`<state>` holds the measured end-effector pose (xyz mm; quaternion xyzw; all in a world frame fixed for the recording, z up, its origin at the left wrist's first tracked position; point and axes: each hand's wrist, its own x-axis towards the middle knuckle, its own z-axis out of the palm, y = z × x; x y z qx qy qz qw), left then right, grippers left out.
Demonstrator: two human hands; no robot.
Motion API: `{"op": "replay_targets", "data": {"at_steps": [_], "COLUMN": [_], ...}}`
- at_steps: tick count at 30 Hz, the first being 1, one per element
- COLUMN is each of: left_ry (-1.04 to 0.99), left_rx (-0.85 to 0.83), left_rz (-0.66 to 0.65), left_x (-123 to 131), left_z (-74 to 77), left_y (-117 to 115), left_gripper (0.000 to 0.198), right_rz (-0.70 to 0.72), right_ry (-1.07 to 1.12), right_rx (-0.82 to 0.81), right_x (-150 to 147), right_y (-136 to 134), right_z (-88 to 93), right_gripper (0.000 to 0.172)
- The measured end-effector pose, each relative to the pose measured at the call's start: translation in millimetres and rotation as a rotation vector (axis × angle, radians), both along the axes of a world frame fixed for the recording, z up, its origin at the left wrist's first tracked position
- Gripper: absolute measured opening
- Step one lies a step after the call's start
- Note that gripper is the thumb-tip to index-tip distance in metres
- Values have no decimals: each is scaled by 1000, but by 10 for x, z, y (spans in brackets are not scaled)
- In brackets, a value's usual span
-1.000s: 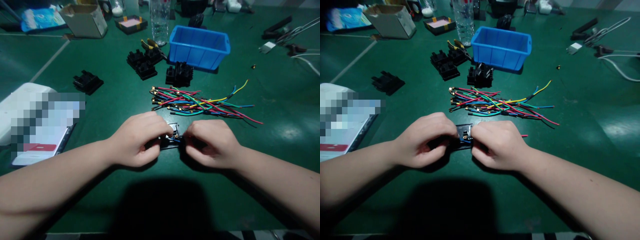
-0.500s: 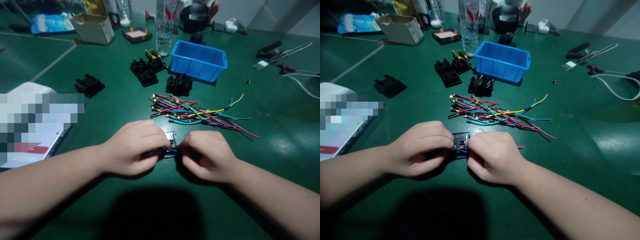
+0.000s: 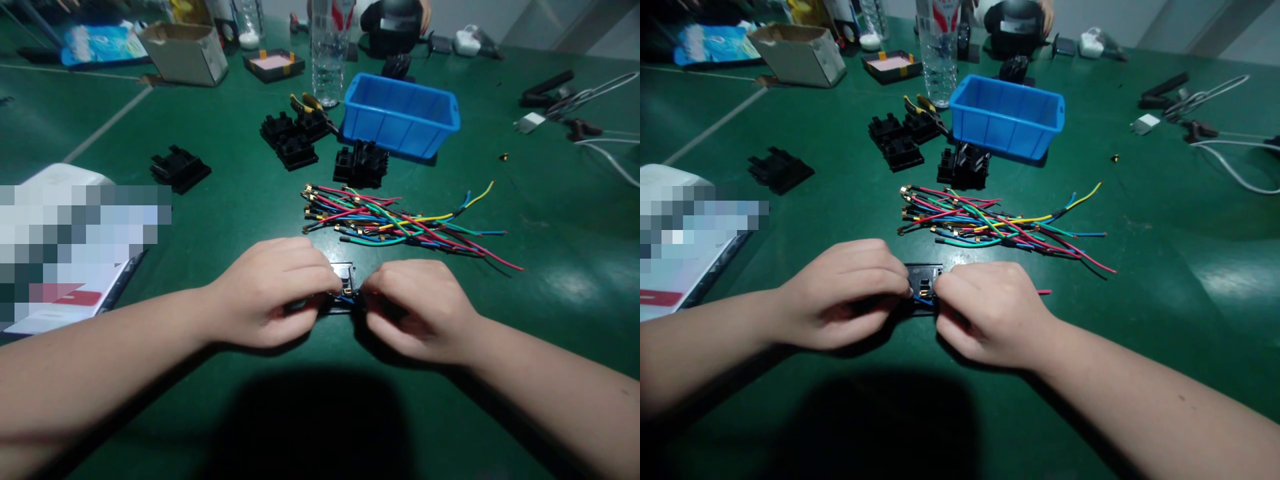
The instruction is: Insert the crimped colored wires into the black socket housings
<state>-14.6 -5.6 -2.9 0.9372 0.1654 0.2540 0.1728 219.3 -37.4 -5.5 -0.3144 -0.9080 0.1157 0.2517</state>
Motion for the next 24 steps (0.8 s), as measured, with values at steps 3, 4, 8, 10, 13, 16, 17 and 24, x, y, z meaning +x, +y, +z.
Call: {"op": "replay_targets", "data": {"at_steps": [3, 4, 8, 10, 13, 16, 17, 24], "left_ry": [2, -2, -2, 7, 8, 1, -2, -13], "left_rx": [15, 23, 48, 54, 60, 61, 62, 58], "left_rz": [-3, -2, 4, 6, 8, 10, 13, 27], "left_x": [-8, -9, -3, -2, -8, -22, -27, -28], "left_z": [-3, -8, -19, -15, -8, -15, -20, -33], "left_y": [0, 1, 9, 12, 10, 2, -1, -2], "left_gripper": [21, 22, 22, 21, 21, 21, 21, 22], "right_rz": [5, 7, 5, 4, 0, -3, -6, -13], "right_ry": [-8, -10, -14, -19, -27, -20, -17, -10], "right_rx": [3, 6, 9, 6, 7, 7, 7, 7], "right_x": [2, 0, -13, -19, -21, -17, -16, -14], "right_y": [-5, -3, 11, 13, 3, -14, -18, -26], "right_z": [10, 11, 7, 8, 16, 21, 21, 26], "right_gripper": [9, 10, 10, 11, 11, 10, 10, 10]}}
